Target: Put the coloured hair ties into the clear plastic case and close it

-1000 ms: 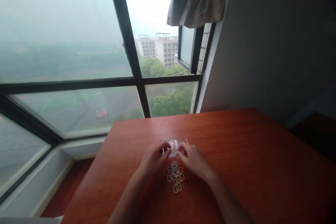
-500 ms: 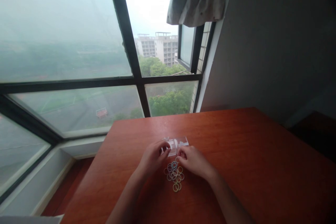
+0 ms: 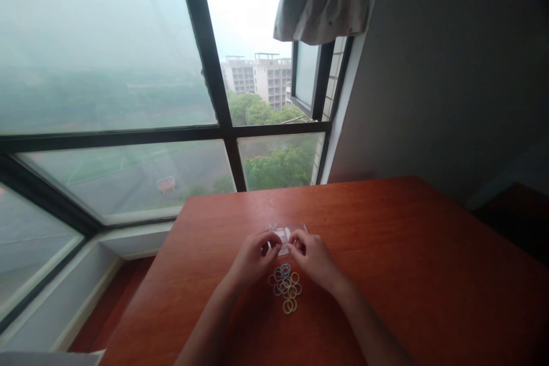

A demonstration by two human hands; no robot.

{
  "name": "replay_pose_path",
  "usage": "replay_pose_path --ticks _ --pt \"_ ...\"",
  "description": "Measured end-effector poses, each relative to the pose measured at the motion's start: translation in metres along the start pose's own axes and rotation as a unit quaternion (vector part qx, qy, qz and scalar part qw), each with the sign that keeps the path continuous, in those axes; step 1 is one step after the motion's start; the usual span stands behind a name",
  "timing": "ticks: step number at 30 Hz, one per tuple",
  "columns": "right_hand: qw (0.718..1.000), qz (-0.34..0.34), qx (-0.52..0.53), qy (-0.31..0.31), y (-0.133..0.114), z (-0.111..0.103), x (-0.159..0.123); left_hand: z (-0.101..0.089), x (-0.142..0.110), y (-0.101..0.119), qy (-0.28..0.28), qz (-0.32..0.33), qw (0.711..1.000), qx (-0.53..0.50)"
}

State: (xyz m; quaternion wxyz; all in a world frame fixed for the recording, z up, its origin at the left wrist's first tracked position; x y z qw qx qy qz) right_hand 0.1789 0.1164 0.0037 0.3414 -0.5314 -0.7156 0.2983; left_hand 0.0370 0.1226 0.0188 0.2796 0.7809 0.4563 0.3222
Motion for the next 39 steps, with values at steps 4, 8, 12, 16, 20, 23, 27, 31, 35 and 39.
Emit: replay_pose_path --ticks 4,8,12,16,20,23,27,31,35,39 --pt "1.0 -0.009 0.009 0.006 -0.001 0.001 0.0 0.003 0.0 0.002 -0.001 0.005 1.0 -0.008" --pt "1.0 -0.004 -0.008 0.007 0.003 -0.002 0.001 -0.004 0.001 -0.011 0.044 -0.016 0.999 0.011" --pt "0.998 0.013 -0.029 -0.048 0.01 0.003 -0.002 -0.024 0.0 -0.035 0.147 -0.069 0.985 0.056" --pt "0.991 0.007 -0.048 -0.128 0.007 0.017 -0.009 -0.025 0.001 -0.049 0.157 -0.087 0.98 0.08" --pt "0.985 0.002 -0.079 -0.156 0.006 0.023 -0.013 -0.023 0.001 -0.051 0.151 -0.084 0.981 0.085" --pt "0.982 -0.001 -0.103 -0.16 0.006 0.024 -0.014 -0.025 0.0 -0.048 0.153 -0.083 0.981 0.081" --pt "0.982 -0.013 -0.109 -0.152 0.005 0.022 -0.012 -0.027 -0.001 -0.044 0.148 -0.082 0.982 0.082" --pt "0.99 0.002 -0.082 -0.118 0.006 0.016 -0.008 -0.024 0.0 -0.033 0.128 -0.068 0.987 0.071" --pt "0.998 0.004 -0.045 -0.044 0.003 0.006 -0.002 -0.012 0.001 -0.013 0.078 -0.029 0.996 0.03" --pt "1.0 -0.003 -0.001 0.009 0.0 -0.003 0.0 0.002 -0.001 0.006 0.023 0.011 1.0 0.014"
Point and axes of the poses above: each hand's wrist, its own x-axis towards the middle knuckle, its own z-axis out of the palm, y = z × x, the point moved 7 cm from there along x, towards the middle knuckle, and after that the axes turned 1 degree about y, right-handed, at the moved point
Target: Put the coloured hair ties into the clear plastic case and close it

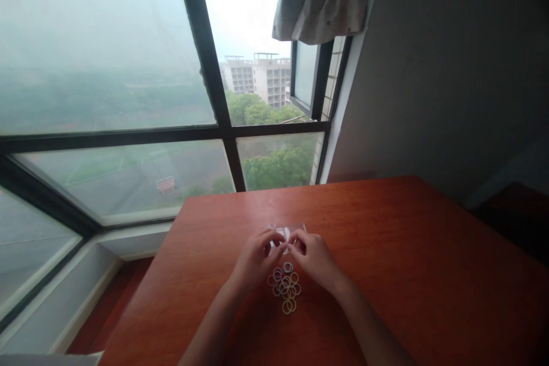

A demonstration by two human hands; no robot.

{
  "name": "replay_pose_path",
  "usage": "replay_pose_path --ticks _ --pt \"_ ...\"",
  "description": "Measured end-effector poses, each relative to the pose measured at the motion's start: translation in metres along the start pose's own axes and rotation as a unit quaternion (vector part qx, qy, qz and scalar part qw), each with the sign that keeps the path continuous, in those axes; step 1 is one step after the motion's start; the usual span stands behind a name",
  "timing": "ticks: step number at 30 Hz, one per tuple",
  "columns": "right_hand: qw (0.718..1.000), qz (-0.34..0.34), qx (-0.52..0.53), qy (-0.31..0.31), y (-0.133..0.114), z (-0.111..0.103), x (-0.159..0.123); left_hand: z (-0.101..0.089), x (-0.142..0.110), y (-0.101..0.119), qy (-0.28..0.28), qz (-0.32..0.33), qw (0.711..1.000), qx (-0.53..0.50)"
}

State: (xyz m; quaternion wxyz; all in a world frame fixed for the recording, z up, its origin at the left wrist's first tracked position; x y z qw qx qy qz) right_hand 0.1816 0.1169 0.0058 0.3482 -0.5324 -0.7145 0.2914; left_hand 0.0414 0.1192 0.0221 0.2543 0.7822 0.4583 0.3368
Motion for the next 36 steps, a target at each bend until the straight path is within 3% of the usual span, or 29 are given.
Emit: replay_pose_path --ticks 10,14,19,22,26,36 --pt "1.0 -0.008 0.019 0.019 -0.005 -0.004 0.0 0.001 0.001 0.001 0.01 0.0 1.0 0.004" --pt "1.0 0.012 -0.012 0.006 0.0 -0.005 0.0 -0.014 0.002 -0.015 0.074 -0.038 0.996 0.027" --pt "0.993 0.04 -0.074 -0.083 0.009 0.007 -0.004 -0.031 -0.001 -0.043 0.142 -0.09 0.982 0.081" --pt "0.986 0.044 -0.104 -0.12 0.011 0.014 -0.007 -0.028 -0.001 -0.051 0.132 -0.095 0.982 0.1" --pt "0.983 0.048 -0.129 -0.125 0.01 0.015 -0.009 -0.022 0.0 -0.052 0.109 -0.087 0.984 0.111" --pt "0.975 0.042 -0.154 -0.152 0.01 0.018 -0.011 -0.027 -0.002 -0.045 0.119 -0.085 0.979 0.142"
Point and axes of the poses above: each hand's wrist, its own x-axis towards the middle knuckle, its own z-axis out of the palm, y = z × x, the point moved 7 cm from there along x, towards the middle knuckle, and after that the axes turned 1 degree about y, right-handed, at the moved point
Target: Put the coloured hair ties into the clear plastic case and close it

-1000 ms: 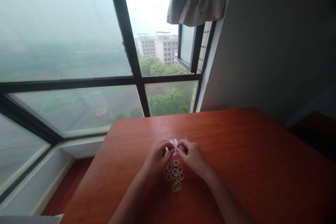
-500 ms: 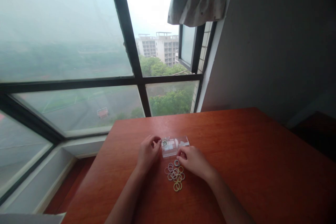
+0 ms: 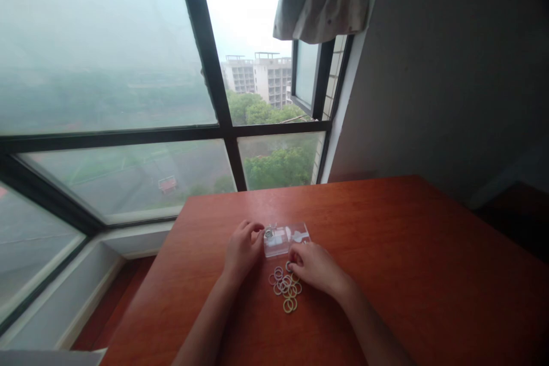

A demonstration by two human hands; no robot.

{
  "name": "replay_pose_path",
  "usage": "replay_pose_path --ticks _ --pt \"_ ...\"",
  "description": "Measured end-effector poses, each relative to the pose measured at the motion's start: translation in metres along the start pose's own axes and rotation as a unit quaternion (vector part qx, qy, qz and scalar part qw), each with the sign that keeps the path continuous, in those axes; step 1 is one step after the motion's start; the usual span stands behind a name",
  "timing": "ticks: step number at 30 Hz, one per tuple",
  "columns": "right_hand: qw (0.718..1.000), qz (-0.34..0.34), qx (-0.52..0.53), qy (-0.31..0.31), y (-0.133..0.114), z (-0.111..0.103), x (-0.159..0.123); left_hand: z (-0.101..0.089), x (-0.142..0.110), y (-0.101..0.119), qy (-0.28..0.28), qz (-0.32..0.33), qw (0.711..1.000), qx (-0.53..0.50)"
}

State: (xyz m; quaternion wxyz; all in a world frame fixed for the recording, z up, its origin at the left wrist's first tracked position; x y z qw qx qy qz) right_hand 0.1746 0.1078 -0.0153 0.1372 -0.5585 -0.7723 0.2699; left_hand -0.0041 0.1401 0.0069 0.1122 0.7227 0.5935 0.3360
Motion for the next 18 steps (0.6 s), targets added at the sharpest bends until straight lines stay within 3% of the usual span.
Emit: replay_pose_path --ticks 5,9,14,18 --pt "1.0 -0.015 0.004 0.01 -0.002 -0.001 0.0 -0.001 -0.002 0.002 -0.009 0.001 1.0 0.003" --pt "0.999 -0.013 0.03 0.028 -0.003 -0.005 0.001 -0.001 -0.004 0.016 -0.029 0.026 0.999 -0.01" --pt "0.993 0.002 0.063 0.101 -0.001 -0.019 0.004 0.009 -0.009 0.042 -0.098 0.076 0.989 -0.082" --pt "0.986 -0.008 0.088 0.143 0.0 -0.027 0.004 0.013 -0.012 0.05 -0.114 0.084 0.982 -0.121"
Point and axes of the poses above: each hand's wrist, its own x-axis towards the middle knuckle, its own z-axis out of the palm, y = z × x, the point moved 7 cm from there along x, towards the middle knuckle, and after that the axes turned 1 degree about y, right-handed, at the moved point
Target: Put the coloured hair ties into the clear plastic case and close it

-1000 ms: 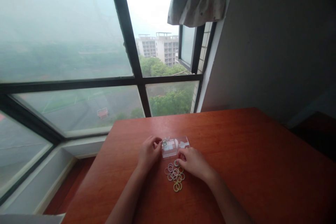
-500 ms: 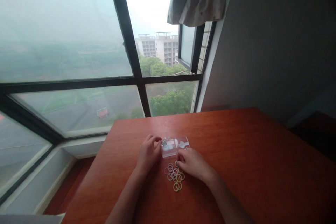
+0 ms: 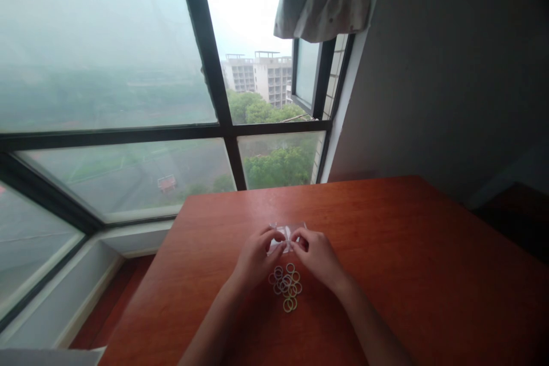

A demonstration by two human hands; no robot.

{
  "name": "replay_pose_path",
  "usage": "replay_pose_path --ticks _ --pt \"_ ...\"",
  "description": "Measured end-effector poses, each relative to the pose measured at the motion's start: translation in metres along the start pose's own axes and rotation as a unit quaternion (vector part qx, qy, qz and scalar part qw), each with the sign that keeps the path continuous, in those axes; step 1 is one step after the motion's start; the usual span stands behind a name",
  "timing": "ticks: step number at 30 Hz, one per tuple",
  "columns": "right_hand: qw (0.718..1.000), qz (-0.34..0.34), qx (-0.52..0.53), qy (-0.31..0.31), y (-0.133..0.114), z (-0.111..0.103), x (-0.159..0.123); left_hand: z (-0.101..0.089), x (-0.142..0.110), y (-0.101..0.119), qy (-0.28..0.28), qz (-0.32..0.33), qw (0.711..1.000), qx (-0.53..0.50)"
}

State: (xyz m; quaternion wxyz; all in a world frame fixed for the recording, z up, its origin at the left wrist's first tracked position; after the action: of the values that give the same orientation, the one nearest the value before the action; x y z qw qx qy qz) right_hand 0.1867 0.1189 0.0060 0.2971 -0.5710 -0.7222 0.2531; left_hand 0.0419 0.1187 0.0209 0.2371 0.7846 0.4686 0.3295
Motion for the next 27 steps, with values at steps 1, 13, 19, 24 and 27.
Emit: replay_pose_path --ticks 1,13,19,24,27 --pt "1.0 -0.002 0.003 0.003 0.0 -0.001 0.0 0.001 0.0 0.0 0.001 0.001 1.0 -0.006" --pt "1.0 0.008 0.006 -0.003 0.001 0.0 0.0 -0.017 0.002 -0.022 0.067 -0.033 0.996 0.048" --pt "0.995 0.018 -0.055 -0.077 0.004 0.011 -0.006 -0.037 -0.001 -0.042 0.127 -0.097 0.981 0.106" --pt "0.99 0.014 -0.086 -0.108 0.004 0.016 -0.009 -0.026 0.0 -0.041 0.085 -0.095 0.985 0.117" --pt "0.988 0.011 -0.1 -0.116 0.005 0.018 -0.011 -0.024 0.0 -0.041 0.08 -0.095 0.985 0.121"
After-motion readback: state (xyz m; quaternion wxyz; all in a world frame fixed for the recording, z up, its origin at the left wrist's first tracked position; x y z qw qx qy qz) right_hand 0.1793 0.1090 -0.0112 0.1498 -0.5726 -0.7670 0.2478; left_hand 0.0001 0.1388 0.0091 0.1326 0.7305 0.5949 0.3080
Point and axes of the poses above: each hand's wrist, its own x-axis towards the middle knuckle, its own z-axis out of the palm, y = z × x, the point moved 7 cm from there along x, towards the middle knuckle, and after that the axes turned 1 degree about y, right-handed, at the moved point
